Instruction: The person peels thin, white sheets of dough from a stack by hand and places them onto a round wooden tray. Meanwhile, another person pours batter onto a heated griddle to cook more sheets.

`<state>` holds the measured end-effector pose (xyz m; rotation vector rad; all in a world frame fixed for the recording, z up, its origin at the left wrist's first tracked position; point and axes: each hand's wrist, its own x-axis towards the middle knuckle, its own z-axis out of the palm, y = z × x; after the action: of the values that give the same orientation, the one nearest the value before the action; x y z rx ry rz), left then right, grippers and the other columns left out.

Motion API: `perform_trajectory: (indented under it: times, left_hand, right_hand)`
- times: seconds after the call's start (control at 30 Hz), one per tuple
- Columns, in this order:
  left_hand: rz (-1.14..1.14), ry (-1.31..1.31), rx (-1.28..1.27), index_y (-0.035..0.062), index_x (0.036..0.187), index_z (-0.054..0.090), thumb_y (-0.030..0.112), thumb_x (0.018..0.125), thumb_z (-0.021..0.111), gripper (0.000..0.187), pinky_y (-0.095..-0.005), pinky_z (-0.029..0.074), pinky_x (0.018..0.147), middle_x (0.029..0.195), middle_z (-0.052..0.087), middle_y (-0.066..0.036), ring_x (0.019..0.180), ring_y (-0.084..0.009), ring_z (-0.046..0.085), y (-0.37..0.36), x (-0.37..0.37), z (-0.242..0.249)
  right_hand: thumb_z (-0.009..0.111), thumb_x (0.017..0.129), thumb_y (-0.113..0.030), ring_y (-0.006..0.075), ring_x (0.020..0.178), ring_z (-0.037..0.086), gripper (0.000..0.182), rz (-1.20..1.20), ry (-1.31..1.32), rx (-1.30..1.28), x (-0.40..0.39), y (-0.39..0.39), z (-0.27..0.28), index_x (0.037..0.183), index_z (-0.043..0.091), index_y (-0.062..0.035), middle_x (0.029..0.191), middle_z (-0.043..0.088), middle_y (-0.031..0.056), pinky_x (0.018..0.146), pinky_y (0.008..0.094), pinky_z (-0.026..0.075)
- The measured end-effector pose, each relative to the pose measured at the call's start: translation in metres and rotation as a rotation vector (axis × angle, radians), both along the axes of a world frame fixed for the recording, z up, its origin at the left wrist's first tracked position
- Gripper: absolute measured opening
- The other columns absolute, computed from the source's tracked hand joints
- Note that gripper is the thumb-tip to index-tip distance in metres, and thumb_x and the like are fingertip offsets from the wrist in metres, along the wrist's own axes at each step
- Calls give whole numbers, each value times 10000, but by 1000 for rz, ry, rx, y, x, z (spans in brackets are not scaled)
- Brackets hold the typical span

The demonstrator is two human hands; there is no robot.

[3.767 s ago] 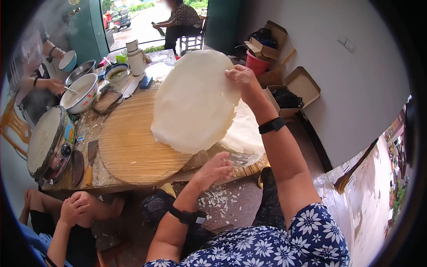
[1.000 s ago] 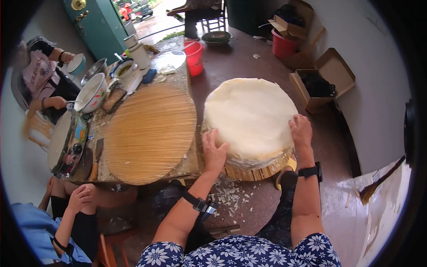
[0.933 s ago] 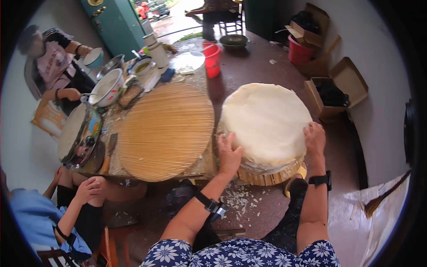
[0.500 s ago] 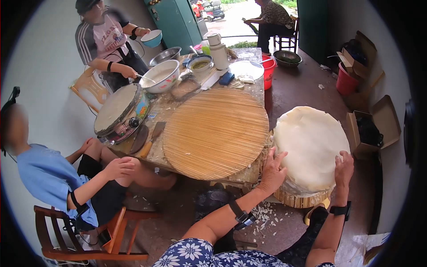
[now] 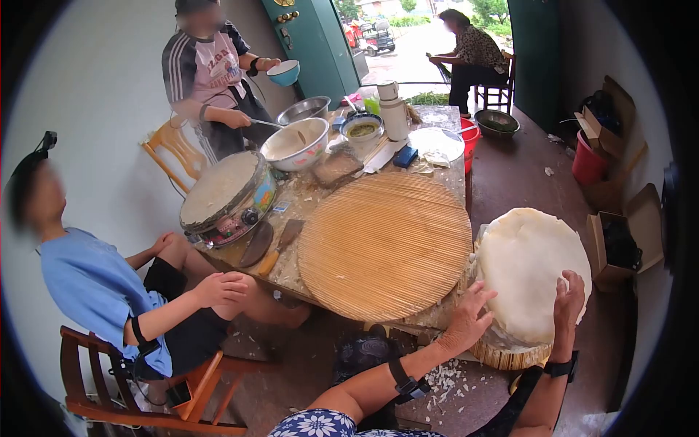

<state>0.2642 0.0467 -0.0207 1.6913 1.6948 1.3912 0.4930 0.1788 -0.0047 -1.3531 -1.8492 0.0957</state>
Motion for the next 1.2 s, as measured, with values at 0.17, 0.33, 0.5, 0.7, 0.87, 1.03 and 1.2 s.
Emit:
perform_trajectory:
  times: [0.17, 0.33, 0.5, 0.7, 0.87, 1.03, 1.2]
  left_hand:
    - [-30, -36, 22, 90, 1152, 543, 39, 775, 604, 386, -383, 399, 991, 1287, 458, -153, 1200, -321, 461, -1, 2, 3]
    - [-87, -92, -12, 67, 1107, 565, 11, 783, 582, 329, -374, 412, 980, 1227, 516, -138, 1160, -308, 504, -1, 4, 5]
    - [-91, -127, 0, 43, 1074, 578, -17, 787, 562, 293, -343, 450, 934, 1147, 571, -143, 1096, -292, 557, -1, 11, 3]
    - [-145, -208, -98, 28, 1053, 584, -7, 810, 553, 247, -332, 486, 864, 1078, 598, -146, 1023, -287, 596, -6, 13, 17]
    - [-205, -173, -146, 29, 1034, 587, -10, 820, 544, 222, -333, 497, 811, 1027, 617, -130, 960, -270, 619, -6, 12, 0]
    - [-189, -169, -89, 28, 1010, 587, -20, 830, 542, 192, -329, 510, 752, 911, 640, -114, 862, -262, 642, -4, 10, -9]
    - [-202, -248, -74, 24, 994, 584, -22, 850, 530, 160, -321, 512, 736, 878, 637, -124, 834, -257, 642, -3, 5, -9]
  right_hand:
    - [600, 797, 2, 307, 923, 556, 183, 5, 2, 10, 0, -1, -1, 976, 566, -15, 944, 579, 136, 825, 363, 441]
    - [595, 796, 12, 312, 915, 558, 179, -12, -10, -22, 6, 2, -4, 971, 562, -12, 939, 579, 139, 818, 365, 444]
    - [585, 803, 12, 310, 912, 561, 172, 24, 38, -5, 7, 2, -4, 973, 564, -8, 938, 582, 140, 817, 360, 445]
    - [562, 810, 31, 300, 894, 565, 162, 47, 110, 24, -8, 2, 3, 969, 565, -2, 932, 581, 139, 815, 352, 446]
    - [550, 808, 49, 276, 874, 561, 150, 93, 161, 36, -30, -2, 1, 950, 566, 5, 914, 574, 132, 800, 330, 446]
    - [553, 804, 58, 260, 864, 558, 153, 162, 204, 36, -48, -3, -1, 946, 568, 7, 900, 568, 123, 791, 318, 446]
    - [551, 796, 71, 257, 872, 561, 161, 181, 185, 33, -63, -3, -3, 942, 571, 6, 902, 569, 121, 797, 319, 444]
